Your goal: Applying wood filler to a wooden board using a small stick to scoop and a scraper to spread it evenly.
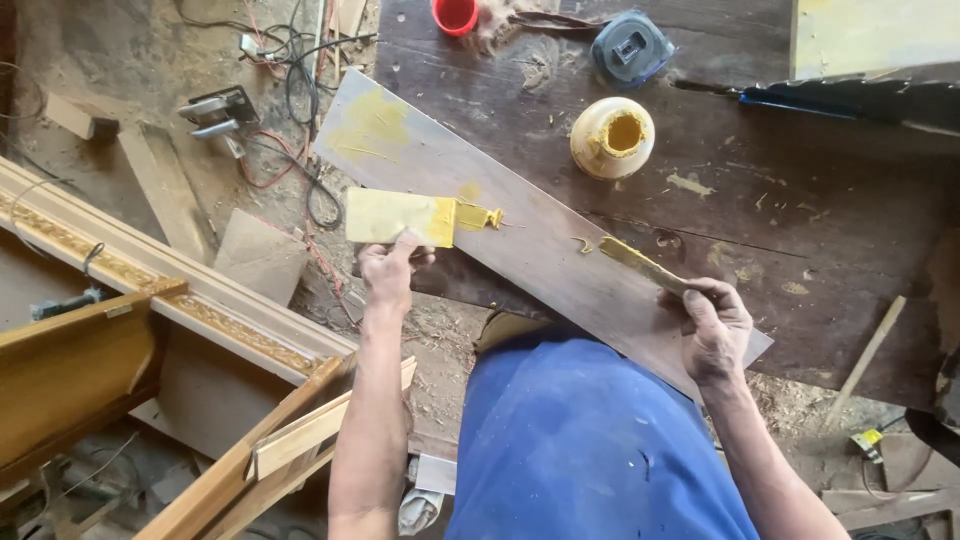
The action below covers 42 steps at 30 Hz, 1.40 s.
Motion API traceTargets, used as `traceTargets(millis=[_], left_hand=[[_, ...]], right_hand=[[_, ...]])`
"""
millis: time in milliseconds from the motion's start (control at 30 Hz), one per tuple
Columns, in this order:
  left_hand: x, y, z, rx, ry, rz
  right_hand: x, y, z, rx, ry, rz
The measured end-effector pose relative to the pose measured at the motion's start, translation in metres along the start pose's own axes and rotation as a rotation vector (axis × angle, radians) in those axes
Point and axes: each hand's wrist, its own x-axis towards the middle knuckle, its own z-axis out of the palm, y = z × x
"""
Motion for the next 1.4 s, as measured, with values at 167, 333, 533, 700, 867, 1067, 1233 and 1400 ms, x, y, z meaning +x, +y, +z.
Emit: traceTargets(millis=[167,333,533,700,867,1067,1233,1400], left_hand=[[-0.023,-0.003,0.035,0.048,-0.127,-0.006],[0.008,-0.033,0.012,0.245,-0.123,0.129],[-0.034,0.037,0.040,0.314,-0.139,0.060],[-0.006,0.004,0.041,0.690,-0.206,0.068],[-0.015,0.040,0.052,0.770,-0.229,0.244],[0.013,0.015,0.048,0.698,-0.217,0.327],[0.023,0.005,0.018,0.838,-0.155,0.744],[0.002,-0.039,0.019,0.822,-0.099,1.224]], right_hand=[[0.005,0.005,-0.006,0.046,0.034,0.025],[0.008,0.019,-0.019,0.078,0.074,0.029],[0.005,0.010,-0.009,0.091,0.101,0.008],[0.010,0.026,-0.023,0.152,0.061,0.046],[0.012,0.031,-0.030,0.153,0.032,0.062],[0.008,0.021,-0.020,0.163,0.060,0.060],[0.008,0.022,-0.020,0.166,0.074,0.062],[0.005,0.016,-0.015,0.165,0.078,0.058]])
